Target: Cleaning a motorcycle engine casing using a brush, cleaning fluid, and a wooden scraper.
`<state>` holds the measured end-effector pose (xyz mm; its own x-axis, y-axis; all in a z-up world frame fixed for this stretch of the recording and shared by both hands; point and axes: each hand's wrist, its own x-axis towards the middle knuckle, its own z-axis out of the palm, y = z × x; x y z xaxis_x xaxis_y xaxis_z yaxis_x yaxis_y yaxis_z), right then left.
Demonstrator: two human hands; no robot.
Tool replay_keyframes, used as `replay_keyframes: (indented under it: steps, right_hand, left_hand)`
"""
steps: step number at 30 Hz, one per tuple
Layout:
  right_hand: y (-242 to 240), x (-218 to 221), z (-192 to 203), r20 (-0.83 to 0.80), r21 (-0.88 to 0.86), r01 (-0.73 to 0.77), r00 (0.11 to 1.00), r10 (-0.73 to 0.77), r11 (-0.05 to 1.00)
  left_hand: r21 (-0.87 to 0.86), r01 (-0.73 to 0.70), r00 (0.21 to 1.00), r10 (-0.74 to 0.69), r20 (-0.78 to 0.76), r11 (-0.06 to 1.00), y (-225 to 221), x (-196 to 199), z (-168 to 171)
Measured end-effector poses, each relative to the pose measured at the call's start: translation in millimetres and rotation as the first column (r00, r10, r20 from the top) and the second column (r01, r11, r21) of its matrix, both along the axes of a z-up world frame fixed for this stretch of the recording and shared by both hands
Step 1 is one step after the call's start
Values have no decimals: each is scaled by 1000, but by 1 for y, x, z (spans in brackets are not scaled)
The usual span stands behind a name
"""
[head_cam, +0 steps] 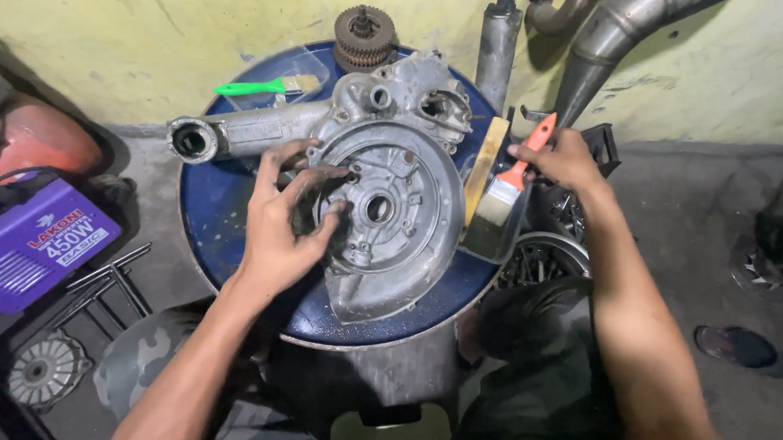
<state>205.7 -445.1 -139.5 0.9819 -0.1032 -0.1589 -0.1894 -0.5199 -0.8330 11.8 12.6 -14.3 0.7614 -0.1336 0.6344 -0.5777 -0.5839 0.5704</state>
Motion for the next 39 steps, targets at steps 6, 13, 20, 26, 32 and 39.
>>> replay_keyframes:
  steps: [6, 13, 20, 26, 32, 39]
  right_hand:
    - [-16, 25, -22, 7, -224, 38, 999, -37, 974]
    - [-4, 27, -29, -48, -314, 23, 998, -40, 949]
    - [29, 23, 8, 218, -424, 158, 973, -69, 892]
    - [69, 12, 28, 249, -455, 88, 968, 32, 886]
    - [88, 19, 24, 190, -609, 98, 981, 25, 787]
    - [99, 35, 13, 189, -703, 113, 981, 31, 702]
  left_hand:
    - [-12, 8, 1000, -9, -17, 1000, -1, -3, 8]
    - [-17, 12, 998, -13, -62, 1000, -2, -9, 10]
    - [-22, 11, 999, -12, -39, 1000, -4, -8, 11]
    - [-22, 8, 1000, -8, -26, 1000, -3, -5, 6]
    - [-22, 2, 1000, -2, -21, 1000, -4, -2, 4]
    - [-11, 1, 1000, -1, -16, 1000, -3, -3, 5]
